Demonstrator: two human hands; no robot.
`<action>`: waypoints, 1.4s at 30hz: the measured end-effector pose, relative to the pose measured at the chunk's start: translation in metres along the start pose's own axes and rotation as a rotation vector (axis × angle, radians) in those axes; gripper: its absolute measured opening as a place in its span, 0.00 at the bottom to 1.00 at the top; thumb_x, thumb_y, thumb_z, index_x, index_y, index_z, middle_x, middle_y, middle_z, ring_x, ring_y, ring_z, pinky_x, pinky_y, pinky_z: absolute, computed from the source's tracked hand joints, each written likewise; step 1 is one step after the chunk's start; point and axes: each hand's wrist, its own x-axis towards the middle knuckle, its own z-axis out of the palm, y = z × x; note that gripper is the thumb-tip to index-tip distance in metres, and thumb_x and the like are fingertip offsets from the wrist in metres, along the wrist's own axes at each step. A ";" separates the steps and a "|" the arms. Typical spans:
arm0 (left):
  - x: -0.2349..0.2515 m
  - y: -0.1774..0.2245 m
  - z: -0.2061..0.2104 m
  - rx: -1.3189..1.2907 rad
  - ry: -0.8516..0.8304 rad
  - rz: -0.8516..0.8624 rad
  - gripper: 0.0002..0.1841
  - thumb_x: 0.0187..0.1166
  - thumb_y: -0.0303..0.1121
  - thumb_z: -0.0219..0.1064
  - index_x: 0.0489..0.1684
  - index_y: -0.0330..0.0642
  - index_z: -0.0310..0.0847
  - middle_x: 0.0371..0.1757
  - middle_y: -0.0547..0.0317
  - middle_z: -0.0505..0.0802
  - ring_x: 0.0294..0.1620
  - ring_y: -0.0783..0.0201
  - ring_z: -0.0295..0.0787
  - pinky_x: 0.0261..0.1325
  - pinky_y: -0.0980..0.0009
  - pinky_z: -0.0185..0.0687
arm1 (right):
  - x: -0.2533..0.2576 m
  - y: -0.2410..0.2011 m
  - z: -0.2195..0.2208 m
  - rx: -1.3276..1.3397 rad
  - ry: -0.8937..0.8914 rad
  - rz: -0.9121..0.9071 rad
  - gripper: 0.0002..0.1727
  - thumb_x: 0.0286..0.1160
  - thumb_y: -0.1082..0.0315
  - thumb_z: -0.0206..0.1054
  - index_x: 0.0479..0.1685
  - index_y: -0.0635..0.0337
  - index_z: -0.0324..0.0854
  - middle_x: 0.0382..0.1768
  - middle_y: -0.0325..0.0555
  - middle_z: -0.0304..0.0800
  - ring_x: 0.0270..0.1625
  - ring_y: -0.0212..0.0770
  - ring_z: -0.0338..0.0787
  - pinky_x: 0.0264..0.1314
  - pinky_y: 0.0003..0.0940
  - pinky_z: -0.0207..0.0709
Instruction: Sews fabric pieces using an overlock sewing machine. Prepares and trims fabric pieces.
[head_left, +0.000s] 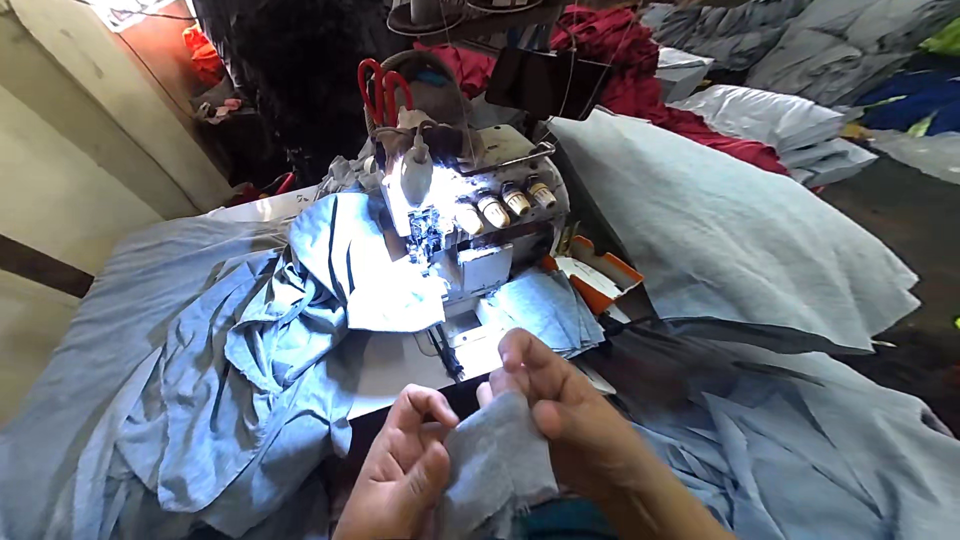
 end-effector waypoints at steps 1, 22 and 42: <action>-0.001 -0.001 -0.002 -0.010 -0.049 0.003 0.15 0.85 0.37 0.65 0.67 0.54 0.78 0.56 0.66 0.95 0.53 0.76 0.92 0.57 0.76 0.87 | 0.001 -0.001 -0.003 0.024 -0.015 0.011 0.19 0.76 0.60 0.74 0.65 0.42 0.82 0.44 0.31 0.95 0.47 0.24 0.93 0.54 0.23 0.86; -0.006 0.004 -0.006 -0.081 -0.098 0.060 0.16 0.82 0.31 0.67 0.68 0.50 0.84 0.57 0.65 0.95 0.55 0.77 0.92 0.60 0.77 0.86 | -0.002 0.003 0.004 0.015 -0.051 0.082 0.11 0.84 0.62 0.65 0.61 0.45 0.81 0.48 0.28 0.90 0.48 0.22 0.90 0.54 0.20 0.85; 0.138 0.030 -0.069 1.702 0.374 0.249 0.08 0.81 0.37 0.69 0.43 0.45 0.91 0.46 0.56 0.93 0.53 0.54 0.89 0.62 0.45 0.81 | 0.074 0.038 -0.039 -1.195 0.559 0.116 0.14 0.82 0.59 0.64 0.59 0.54 0.81 0.27 0.37 0.88 0.29 0.32 0.87 0.37 0.34 0.84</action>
